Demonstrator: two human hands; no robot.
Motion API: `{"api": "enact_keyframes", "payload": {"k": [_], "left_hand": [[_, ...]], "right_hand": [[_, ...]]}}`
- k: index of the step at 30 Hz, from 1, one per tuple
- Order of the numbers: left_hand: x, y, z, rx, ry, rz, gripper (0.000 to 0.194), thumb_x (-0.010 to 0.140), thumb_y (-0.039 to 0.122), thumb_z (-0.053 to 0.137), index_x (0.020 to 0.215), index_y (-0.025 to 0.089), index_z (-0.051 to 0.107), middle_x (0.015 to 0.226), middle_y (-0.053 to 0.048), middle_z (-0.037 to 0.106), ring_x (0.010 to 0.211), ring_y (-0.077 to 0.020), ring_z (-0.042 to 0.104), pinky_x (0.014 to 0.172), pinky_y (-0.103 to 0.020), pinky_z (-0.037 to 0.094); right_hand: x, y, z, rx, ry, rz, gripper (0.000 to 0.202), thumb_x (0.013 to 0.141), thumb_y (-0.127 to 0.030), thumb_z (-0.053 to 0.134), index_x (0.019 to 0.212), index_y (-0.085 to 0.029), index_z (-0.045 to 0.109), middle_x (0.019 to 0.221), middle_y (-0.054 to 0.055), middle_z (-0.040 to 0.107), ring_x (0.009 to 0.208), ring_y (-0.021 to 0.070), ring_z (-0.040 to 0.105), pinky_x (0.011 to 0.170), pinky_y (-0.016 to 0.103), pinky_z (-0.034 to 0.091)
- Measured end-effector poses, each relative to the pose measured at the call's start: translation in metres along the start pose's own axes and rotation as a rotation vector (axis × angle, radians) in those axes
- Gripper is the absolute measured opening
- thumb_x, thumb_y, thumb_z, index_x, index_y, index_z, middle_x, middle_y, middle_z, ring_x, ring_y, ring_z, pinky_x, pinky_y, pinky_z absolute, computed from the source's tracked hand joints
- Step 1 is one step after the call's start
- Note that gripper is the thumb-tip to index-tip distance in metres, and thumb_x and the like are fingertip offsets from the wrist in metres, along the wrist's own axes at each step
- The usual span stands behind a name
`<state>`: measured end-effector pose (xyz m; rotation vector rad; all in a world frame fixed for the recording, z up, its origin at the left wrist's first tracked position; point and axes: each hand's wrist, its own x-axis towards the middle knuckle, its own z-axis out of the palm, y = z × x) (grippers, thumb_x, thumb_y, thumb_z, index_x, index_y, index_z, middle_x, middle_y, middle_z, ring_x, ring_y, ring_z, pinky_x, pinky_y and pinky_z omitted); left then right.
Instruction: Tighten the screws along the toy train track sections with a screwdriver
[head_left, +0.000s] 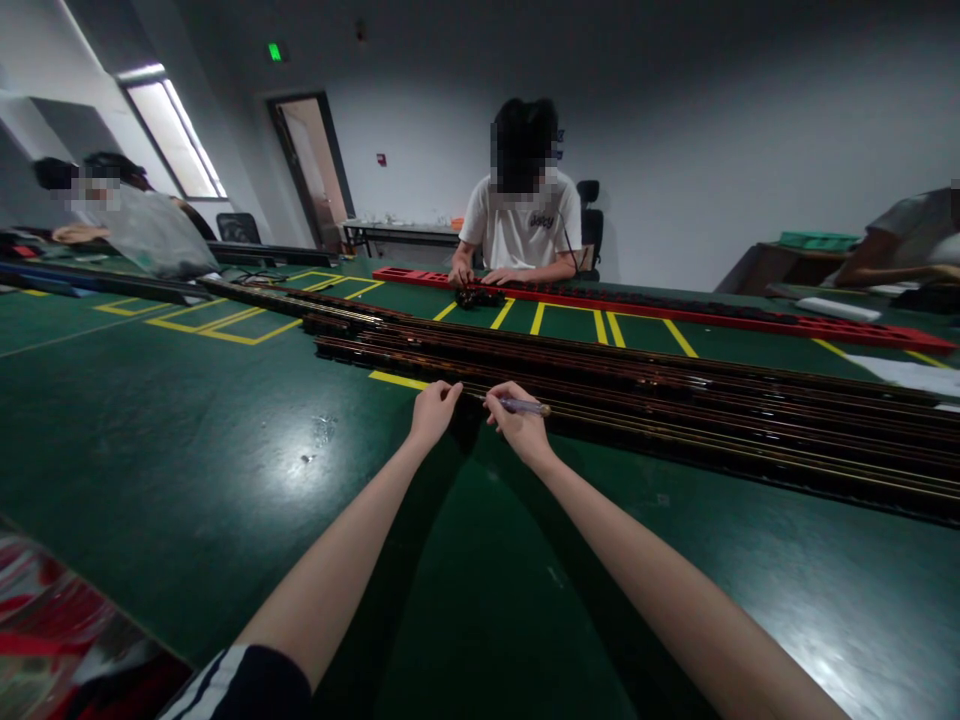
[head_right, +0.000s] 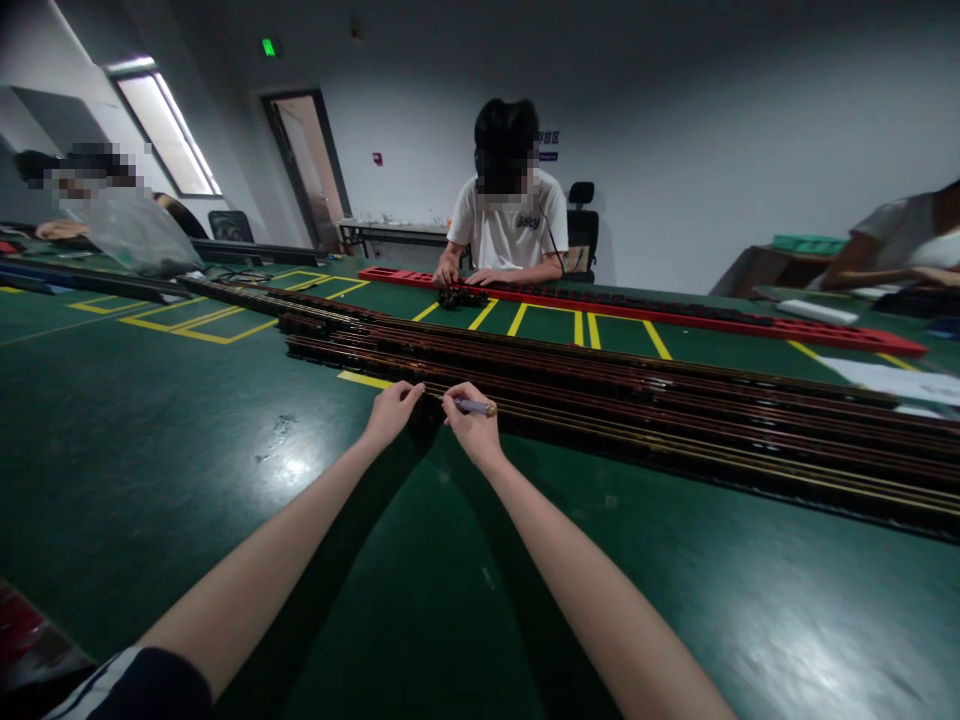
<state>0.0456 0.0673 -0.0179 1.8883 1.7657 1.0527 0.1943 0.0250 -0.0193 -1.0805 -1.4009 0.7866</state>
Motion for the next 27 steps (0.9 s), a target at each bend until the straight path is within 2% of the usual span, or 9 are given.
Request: {"api": "enact_keyframes", "payload": {"k": [7, 17, 27], "left_hand": [[0.0045, -0.0026, 0.0064, 0.097, 0.012, 0.057, 0.029, 0.091, 0.031, 0.047, 0.073, 0.016, 0.065, 0.082, -0.009, 0.069, 0.083, -0.0221, 0.063, 0.078, -0.03, 0.044], [0.0047, -0.0027, 0.009, 0.147, 0.009, 0.037, 0.031, 0.092, 0.031, 0.043, 0.078, 0.015, 0.066, 0.083, -0.011, 0.069, 0.086, -0.0249, 0.062, 0.078, -0.033, 0.044], [0.0024, 0.0003, 0.0059, 0.121, 0.0, 0.018, 0.032, 0.092, 0.031, 0.043, 0.077, 0.015, 0.065, 0.084, -0.011, 0.069, 0.087, -0.025, 0.061, 0.078, -0.033, 0.044]], "right_hand": [[-0.0015, 0.001, -0.0004, 0.002, -0.022, 0.004, 0.016, 0.079, -0.037, 0.058, 0.077, -0.021, 0.059, 0.067, -0.001, 0.063, 0.055, 0.0132, 0.062, 0.043, 0.021, 0.046], [-0.0017, -0.0041, -0.0008, 0.009, 0.057, -0.019, 0.017, 0.077, -0.038, 0.057, 0.073, -0.021, 0.054, 0.067, 0.0, 0.059, 0.054, 0.0139, 0.059, 0.043, 0.024, 0.045], [-0.002, -0.0064, -0.0018, 0.017, 0.044, 0.005, 0.017, 0.078, -0.037, 0.058, 0.077, -0.021, 0.054, 0.064, -0.001, 0.057, 0.056, 0.0145, 0.06, 0.041, 0.022, 0.047]]}}
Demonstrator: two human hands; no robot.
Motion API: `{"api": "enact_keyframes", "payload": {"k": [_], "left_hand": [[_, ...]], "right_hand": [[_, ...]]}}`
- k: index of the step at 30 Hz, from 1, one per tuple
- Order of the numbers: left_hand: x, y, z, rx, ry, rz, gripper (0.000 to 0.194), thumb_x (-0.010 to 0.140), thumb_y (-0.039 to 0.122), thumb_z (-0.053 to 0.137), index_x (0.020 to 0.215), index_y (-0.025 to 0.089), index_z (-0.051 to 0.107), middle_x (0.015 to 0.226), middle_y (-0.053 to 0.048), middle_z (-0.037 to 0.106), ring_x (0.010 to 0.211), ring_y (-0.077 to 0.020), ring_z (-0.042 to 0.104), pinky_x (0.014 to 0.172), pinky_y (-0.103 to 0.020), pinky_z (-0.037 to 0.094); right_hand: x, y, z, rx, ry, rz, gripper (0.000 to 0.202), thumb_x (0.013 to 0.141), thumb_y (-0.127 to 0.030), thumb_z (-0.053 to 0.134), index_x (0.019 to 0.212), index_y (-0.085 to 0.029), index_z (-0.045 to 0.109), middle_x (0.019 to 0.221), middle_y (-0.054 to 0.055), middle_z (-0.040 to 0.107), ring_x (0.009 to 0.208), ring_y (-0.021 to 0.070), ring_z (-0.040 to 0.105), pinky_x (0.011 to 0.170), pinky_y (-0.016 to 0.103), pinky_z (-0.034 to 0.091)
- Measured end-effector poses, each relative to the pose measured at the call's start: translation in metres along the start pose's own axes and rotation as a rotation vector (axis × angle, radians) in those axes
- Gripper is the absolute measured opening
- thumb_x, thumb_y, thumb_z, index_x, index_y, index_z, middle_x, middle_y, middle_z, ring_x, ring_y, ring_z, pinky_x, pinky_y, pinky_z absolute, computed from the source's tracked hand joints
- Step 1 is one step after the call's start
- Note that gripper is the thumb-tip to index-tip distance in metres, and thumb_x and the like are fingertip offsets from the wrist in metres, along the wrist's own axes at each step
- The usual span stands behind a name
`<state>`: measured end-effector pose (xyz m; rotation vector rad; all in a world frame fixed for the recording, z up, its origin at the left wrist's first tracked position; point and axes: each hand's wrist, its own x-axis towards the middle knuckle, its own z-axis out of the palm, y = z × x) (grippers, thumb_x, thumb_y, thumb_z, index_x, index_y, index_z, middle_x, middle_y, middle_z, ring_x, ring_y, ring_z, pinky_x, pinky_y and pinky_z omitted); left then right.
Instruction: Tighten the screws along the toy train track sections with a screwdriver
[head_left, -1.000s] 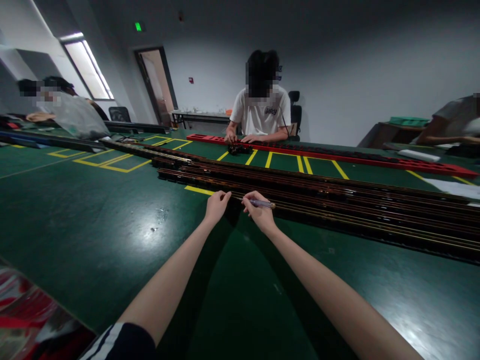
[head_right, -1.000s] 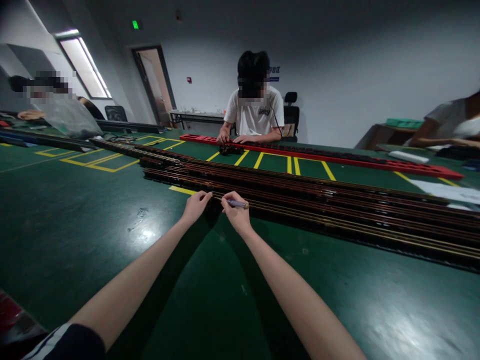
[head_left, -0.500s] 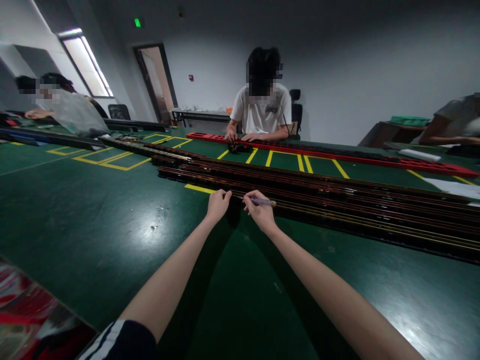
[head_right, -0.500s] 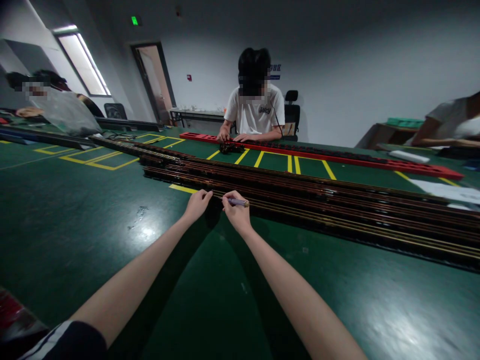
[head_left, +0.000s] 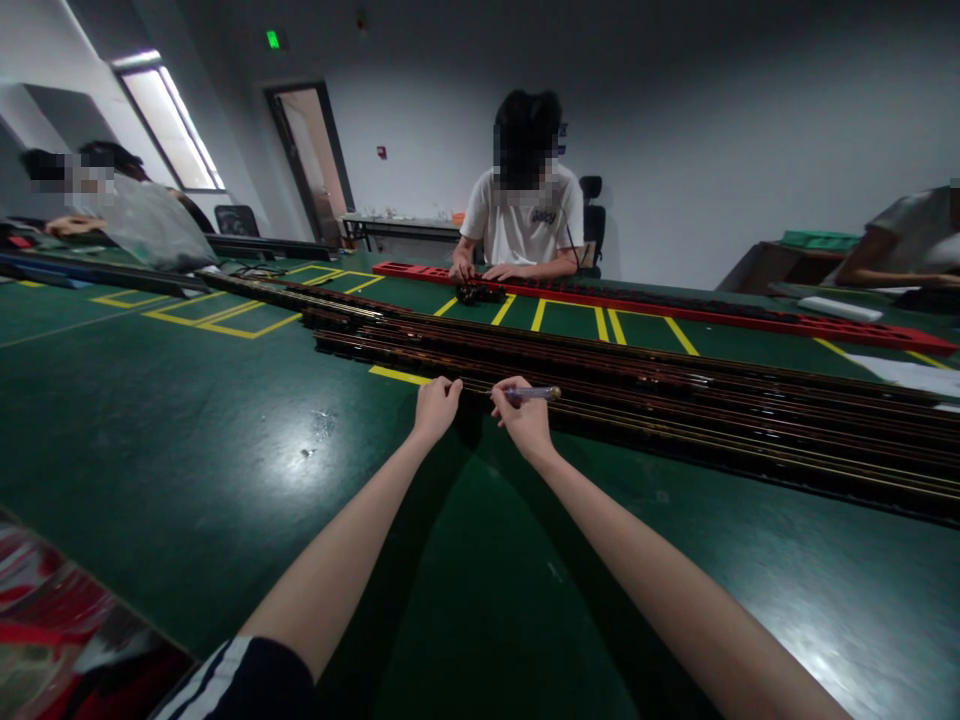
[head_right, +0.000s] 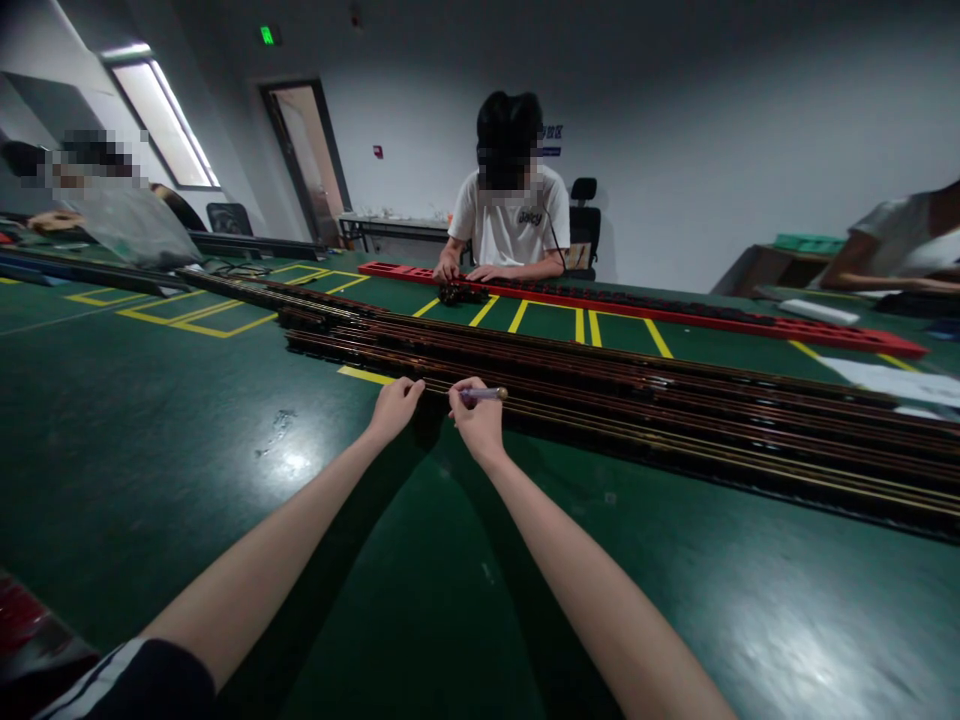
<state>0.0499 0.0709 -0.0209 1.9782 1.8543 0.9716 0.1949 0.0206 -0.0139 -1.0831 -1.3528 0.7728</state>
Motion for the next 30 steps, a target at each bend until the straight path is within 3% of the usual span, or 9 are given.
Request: {"api": "enact_keyframes", "payload": {"k": [19, 30], "left_hand": [[-0.002, 0.007, -0.003, 0.075, -0.037, -0.083, 0.033, 0.093, 0.032, 0.04, 0.091, 0.014, 0.068, 0.099, -0.01, 0.071, 0.098, -0.0247, 0.06, 0.085, -0.033, 0.044], [-0.001, 0.007, -0.011, 0.119, -0.042, -0.235, 0.035, 0.093, 0.036, 0.037, 0.1, 0.018, 0.066, 0.109, -0.011, 0.069, 0.109, -0.0285, 0.059, 0.09, -0.038, 0.043]], "right_hand": [[0.002, 0.007, 0.0, -0.035, 0.027, -0.052, 0.02, 0.083, -0.038, 0.055, 0.08, -0.019, 0.057, 0.072, 0.002, 0.065, 0.052, 0.0122, 0.062, 0.038, 0.019, 0.046], [0.001, 0.005, 0.0, -0.024, -0.005, -0.037, 0.019, 0.082, -0.037, 0.056, 0.079, -0.019, 0.058, 0.074, 0.003, 0.065, 0.052, 0.0116, 0.06, 0.037, 0.018, 0.044]]}}
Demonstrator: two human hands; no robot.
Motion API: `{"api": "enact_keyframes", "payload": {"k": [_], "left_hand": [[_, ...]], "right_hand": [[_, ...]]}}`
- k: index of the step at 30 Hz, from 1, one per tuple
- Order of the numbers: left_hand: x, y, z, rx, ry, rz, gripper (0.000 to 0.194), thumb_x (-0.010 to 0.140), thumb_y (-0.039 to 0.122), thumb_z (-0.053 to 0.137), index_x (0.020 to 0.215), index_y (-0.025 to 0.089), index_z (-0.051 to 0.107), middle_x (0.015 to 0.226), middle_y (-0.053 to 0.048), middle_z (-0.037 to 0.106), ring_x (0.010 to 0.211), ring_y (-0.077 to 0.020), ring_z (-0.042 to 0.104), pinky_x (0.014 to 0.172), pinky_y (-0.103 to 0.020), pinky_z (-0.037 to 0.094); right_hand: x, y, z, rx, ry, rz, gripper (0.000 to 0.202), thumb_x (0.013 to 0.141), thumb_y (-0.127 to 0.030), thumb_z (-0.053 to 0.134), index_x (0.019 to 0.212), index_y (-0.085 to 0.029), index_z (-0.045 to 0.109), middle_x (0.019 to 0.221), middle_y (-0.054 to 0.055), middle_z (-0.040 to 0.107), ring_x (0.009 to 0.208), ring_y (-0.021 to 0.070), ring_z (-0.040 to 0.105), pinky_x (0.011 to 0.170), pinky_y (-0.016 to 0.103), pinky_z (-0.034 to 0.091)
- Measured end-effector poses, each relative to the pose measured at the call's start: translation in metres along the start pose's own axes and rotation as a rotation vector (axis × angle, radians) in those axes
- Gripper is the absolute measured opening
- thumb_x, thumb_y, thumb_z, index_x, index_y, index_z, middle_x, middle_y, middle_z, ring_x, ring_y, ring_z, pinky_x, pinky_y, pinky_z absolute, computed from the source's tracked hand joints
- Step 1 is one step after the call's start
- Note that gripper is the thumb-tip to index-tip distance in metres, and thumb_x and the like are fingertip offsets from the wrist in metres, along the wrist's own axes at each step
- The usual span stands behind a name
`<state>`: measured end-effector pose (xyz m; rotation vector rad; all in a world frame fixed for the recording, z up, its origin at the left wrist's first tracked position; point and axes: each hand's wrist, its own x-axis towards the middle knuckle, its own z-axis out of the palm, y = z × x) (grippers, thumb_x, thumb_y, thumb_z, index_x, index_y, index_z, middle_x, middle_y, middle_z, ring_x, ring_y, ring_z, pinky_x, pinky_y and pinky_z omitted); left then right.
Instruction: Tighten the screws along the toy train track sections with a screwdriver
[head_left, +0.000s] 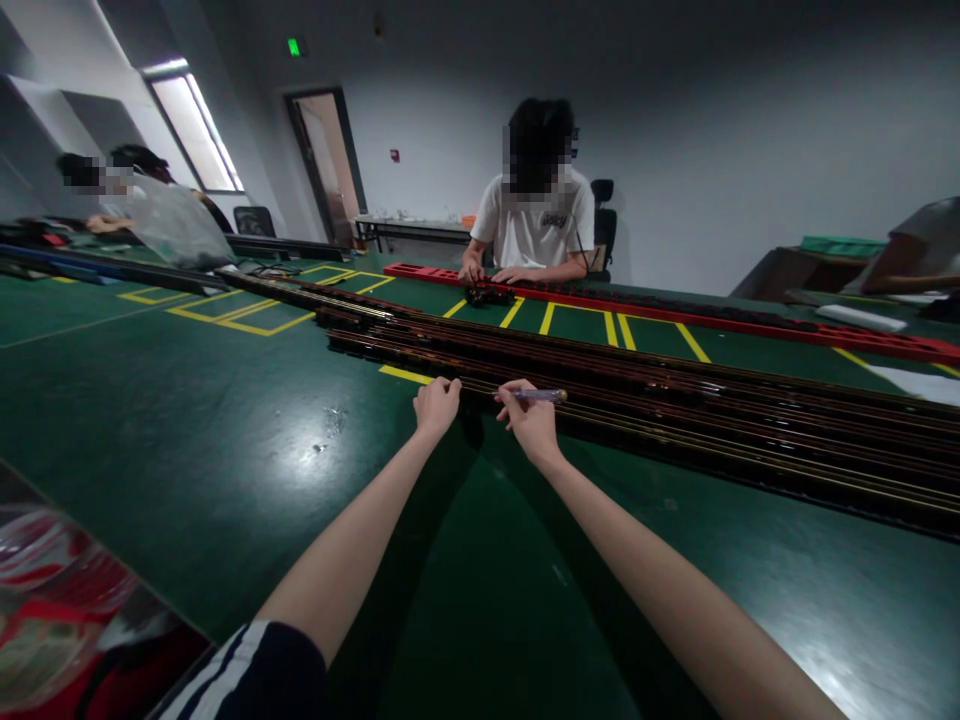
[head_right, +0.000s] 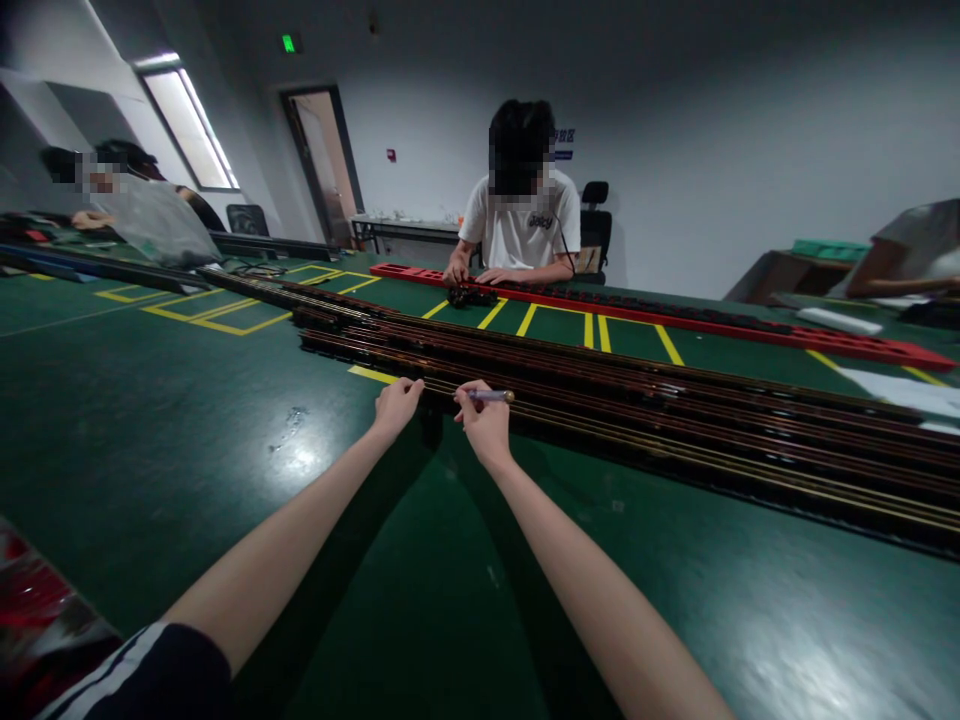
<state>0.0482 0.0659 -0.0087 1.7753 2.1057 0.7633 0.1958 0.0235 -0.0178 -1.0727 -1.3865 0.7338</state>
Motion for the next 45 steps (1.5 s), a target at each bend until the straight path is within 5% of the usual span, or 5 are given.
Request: {"api": "enact_keyframes", "payload": {"k": [16, 21, 32, 45], "left_hand": [[0.002, -0.015, -0.004, -0.017, 0.163, -0.035, 0.034, 0.095, 0.031, 0.034, 0.096, 0.016, 0.064, 0.108, -0.014, 0.068, 0.104, -0.0295, 0.06, 0.089, -0.04, 0.043], [0.0, -0.015, -0.004, -0.074, 0.188, 0.009, 0.029, 0.092, 0.021, 0.035, 0.108, 0.017, 0.058, 0.112, -0.011, 0.065, 0.108, -0.0268, 0.057, 0.09, -0.04, 0.044], [-0.013, -0.013, 0.009, 0.198, 0.234, 0.536, 0.043, 0.079, 0.01, 0.048, 0.12, 0.02, 0.058, 0.137, -0.014, 0.047, 0.131, -0.0309, 0.036, 0.105, -0.048, 0.034], [-0.011, -0.009, 0.009, 0.229, 0.168, 0.57, 0.049, 0.079, 0.002, 0.038, 0.121, 0.018, 0.057, 0.127, -0.012, 0.058, 0.126, -0.0241, 0.045, 0.11, -0.044, 0.026]], "right_hand": [[0.001, 0.002, 0.001, 0.004, 0.006, -0.01, 0.019, 0.082, -0.038, 0.057, 0.079, -0.019, 0.058, 0.075, 0.003, 0.067, 0.05, 0.0119, 0.06, 0.039, 0.02, 0.045], [0.0, 0.001, -0.001, 0.009, -0.015, -0.002, 0.021, 0.082, -0.039, 0.06, 0.081, -0.019, 0.061, 0.078, 0.004, 0.068, 0.052, 0.0122, 0.061, 0.042, 0.021, 0.046], [0.002, 0.003, 0.001, -0.036, 0.011, 0.006, 0.021, 0.083, -0.04, 0.057, 0.081, -0.019, 0.06, 0.078, 0.004, 0.07, 0.049, 0.0127, 0.062, 0.041, 0.021, 0.045], [0.012, 0.004, -0.005, -0.22, -0.1, -0.132, 0.017, 0.084, -0.035, 0.053, 0.078, -0.019, 0.058, 0.068, 0.004, 0.065, 0.062, 0.0187, 0.065, 0.044, 0.024, 0.048]]}}
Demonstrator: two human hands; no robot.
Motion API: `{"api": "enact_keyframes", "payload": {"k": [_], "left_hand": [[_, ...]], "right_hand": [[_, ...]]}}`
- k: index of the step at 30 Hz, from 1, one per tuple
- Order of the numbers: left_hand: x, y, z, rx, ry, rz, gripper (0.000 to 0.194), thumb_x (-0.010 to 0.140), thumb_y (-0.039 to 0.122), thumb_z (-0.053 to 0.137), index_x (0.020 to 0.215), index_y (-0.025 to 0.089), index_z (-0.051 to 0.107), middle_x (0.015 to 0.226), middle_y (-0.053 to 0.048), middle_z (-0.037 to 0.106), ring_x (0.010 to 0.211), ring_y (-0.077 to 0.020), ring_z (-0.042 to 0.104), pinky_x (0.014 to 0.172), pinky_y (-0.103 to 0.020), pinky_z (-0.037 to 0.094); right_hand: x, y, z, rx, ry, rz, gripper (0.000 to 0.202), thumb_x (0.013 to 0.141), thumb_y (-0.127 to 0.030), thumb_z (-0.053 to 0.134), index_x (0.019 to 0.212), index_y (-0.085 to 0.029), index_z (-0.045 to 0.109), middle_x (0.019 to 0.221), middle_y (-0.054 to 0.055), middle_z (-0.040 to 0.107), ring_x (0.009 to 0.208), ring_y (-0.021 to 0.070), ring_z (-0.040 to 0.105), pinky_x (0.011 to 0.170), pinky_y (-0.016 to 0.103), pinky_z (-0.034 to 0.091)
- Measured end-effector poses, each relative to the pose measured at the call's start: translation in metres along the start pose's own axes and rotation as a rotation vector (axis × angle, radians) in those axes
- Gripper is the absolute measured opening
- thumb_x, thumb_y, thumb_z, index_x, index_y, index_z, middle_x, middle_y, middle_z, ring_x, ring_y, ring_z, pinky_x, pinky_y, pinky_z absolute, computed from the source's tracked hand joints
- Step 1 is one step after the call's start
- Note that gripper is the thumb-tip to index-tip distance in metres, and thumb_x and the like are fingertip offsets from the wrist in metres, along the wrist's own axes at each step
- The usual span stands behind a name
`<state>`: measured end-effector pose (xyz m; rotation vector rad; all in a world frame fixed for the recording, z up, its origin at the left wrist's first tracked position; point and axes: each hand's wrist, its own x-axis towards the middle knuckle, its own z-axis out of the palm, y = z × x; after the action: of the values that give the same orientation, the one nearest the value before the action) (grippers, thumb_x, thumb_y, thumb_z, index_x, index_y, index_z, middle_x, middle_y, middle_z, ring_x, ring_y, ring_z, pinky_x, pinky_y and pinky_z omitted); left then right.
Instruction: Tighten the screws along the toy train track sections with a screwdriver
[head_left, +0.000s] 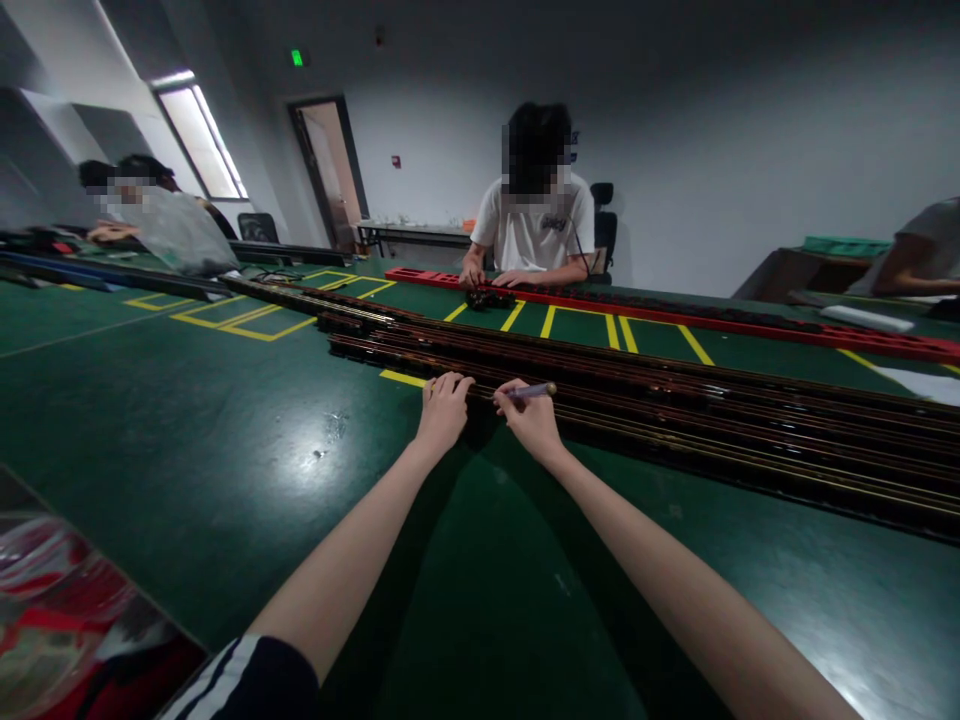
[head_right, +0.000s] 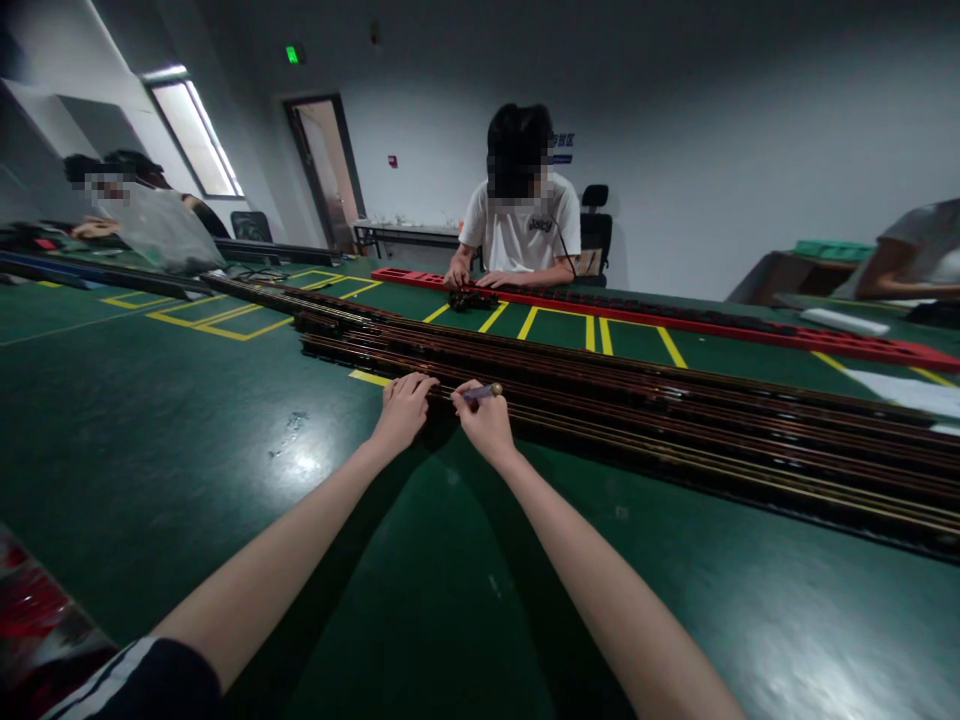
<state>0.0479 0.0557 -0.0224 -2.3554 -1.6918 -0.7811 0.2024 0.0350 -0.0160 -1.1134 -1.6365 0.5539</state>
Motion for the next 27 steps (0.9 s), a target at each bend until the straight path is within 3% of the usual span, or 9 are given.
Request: {"api": "enact_keyframes", "payload": {"k": [12, 27], "left_hand": [[0.0, -0.002, -0.001, 0.024, 0.037, 0.005, 0.043, 0.086, 0.007, 0.033, 0.118, 0.021, 0.059, 0.122, -0.01, 0.061, 0.12, -0.0242, 0.05, 0.108, -0.045, 0.027], [0.005, -0.011, 0.001, 0.005, 0.068, -0.058, 0.044, 0.083, 0.003, 0.035, 0.114, 0.022, 0.059, 0.118, -0.009, 0.062, 0.12, -0.0222, 0.051, 0.113, -0.044, 0.022]], "right_hand": [[-0.005, -0.001, -0.002, -0.013, 0.104, 0.008, 0.026, 0.089, -0.042, 0.048, 0.078, -0.02, 0.055, 0.07, 0.005, 0.067, 0.053, 0.0172, 0.064, 0.048, 0.027, 0.05], [-0.005, -0.002, -0.002, 0.042, 0.095, -0.008, 0.022, 0.086, -0.04, 0.051, 0.076, -0.02, 0.056, 0.07, 0.003, 0.068, 0.051, 0.0152, 0.062, 0.048, 0.025, 0.047]]}}
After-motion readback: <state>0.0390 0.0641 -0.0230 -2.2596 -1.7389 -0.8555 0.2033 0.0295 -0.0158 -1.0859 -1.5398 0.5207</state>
